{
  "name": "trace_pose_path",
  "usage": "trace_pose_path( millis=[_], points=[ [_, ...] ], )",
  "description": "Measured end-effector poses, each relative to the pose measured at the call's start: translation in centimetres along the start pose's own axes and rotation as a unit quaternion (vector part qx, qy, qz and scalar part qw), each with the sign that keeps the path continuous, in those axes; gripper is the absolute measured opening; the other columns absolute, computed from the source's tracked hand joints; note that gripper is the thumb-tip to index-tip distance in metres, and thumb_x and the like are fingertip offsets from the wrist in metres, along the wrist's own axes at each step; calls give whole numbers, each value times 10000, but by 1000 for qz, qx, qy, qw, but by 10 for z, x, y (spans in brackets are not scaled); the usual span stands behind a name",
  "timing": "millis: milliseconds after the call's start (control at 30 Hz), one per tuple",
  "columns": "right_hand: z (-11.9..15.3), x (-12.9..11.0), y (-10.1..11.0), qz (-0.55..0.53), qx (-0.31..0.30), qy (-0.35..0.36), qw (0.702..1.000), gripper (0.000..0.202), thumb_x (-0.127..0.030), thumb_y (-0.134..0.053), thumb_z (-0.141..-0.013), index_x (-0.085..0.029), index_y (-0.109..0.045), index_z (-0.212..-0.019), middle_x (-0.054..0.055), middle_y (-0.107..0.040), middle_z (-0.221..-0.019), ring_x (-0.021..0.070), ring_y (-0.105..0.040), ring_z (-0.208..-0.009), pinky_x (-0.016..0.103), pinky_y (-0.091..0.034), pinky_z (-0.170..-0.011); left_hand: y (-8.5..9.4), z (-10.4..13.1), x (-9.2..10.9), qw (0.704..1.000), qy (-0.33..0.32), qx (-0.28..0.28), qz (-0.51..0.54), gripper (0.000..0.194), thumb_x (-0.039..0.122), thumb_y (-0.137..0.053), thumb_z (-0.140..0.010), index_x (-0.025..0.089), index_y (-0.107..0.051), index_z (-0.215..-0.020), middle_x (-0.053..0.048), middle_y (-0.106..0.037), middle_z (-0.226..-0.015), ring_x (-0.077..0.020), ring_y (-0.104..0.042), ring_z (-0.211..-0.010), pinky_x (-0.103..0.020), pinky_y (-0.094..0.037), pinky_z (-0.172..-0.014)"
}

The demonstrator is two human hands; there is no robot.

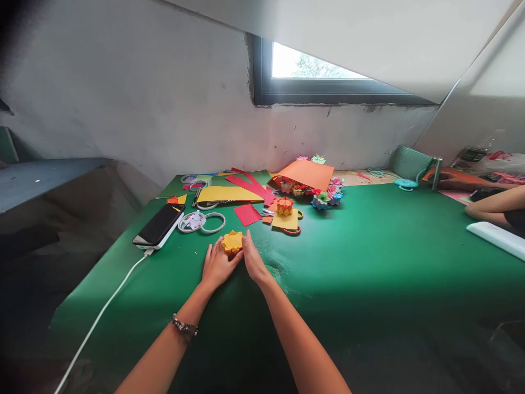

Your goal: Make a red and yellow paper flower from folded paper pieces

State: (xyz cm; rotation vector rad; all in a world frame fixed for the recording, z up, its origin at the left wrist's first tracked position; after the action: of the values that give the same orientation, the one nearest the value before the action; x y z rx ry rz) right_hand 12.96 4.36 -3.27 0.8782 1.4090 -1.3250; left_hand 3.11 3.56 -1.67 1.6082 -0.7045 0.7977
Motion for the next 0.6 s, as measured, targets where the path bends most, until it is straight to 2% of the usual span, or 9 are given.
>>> trace_pose_path(
  millis=[67,133,267,400,500,600],
  points=[
    [1,2,3,5,11,-12,1000,1053,-776,-506,-523,-182,-291,-1365,31,-184,-1471,222,-54,-1373,363,48,-1120,0,1,-1,1000,0,1,5,489,339,-625,-658,151,-513,-1095,-187,-486,-1280,-293,-330,-1277,-445,-69,-1084],
    [2,3,6,7,21,-21,1000,1084,-766,-531,-512,-161,-271,-1373,51,-196,-1467,219,-84,-1371,354,21,-1123,1,0,-1,1000,-2,3,10,461,325,-628,-659,152,-525,-1074,-182,-490,-1275,-293,-333,-1274,-437,-78,-1085],
    [5,2,10,-7,33,-15,999,964,-758,-443,-618,-227,-215,-1389,35,-305,-1430,200,-181,-1355,391,-51,-1120,8,-5,-3,999,-13,4,33,454,331,-686,-601,179,-552,-1007,-152,-538,-1216,-306,-407,-1211,-433,-164,-1065],
    [6,1,9,-22,32,-8,999,951,-797,-319,-640,-283,-87,-1406,18,-388,-1388,179,-266,-1327,398,-102,-1113,13,-12,-5,997,-22,-14,76,617,294,-745,-525,204,-504,-1086,-115,-574,-1158,-291,-493,-1121,-437,-292,-1001],
    [5,4,6,-22,17,-17,999,980,-780,-360,-645,-245,-66,-1412,33,-464,-1332,180,-338,-1292,376,-144,-1108,7,-15,-3,981,-25,-41,190,802,241,-761,-492,224,-399,-1208,-99,-564,-1151,-254,-539,-1058,-393,-391,-920],
    [4,8,5,-20,10,-27,999,972,-755,-366,-673,-221,-28,-1412,35,-460,-1335,178,-333,-1295,373,-124,-1113,1,-15,-2,959,-17,-48,278,905,188,-748,-497,240,-296,-1280,-83,-557,-1103,-208,-576,-962,-350,-435,-861]
  ],
)
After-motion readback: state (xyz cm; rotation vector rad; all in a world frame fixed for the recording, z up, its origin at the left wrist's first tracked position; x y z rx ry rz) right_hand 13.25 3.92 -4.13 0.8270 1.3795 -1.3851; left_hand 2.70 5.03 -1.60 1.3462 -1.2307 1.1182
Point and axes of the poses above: each hand's wrist, its own z-axis away from the middle knuckle, its own y-axis out of the back of the hand, x = y × z, the point moved 9 cm from there along -z, towards the middle knuckle
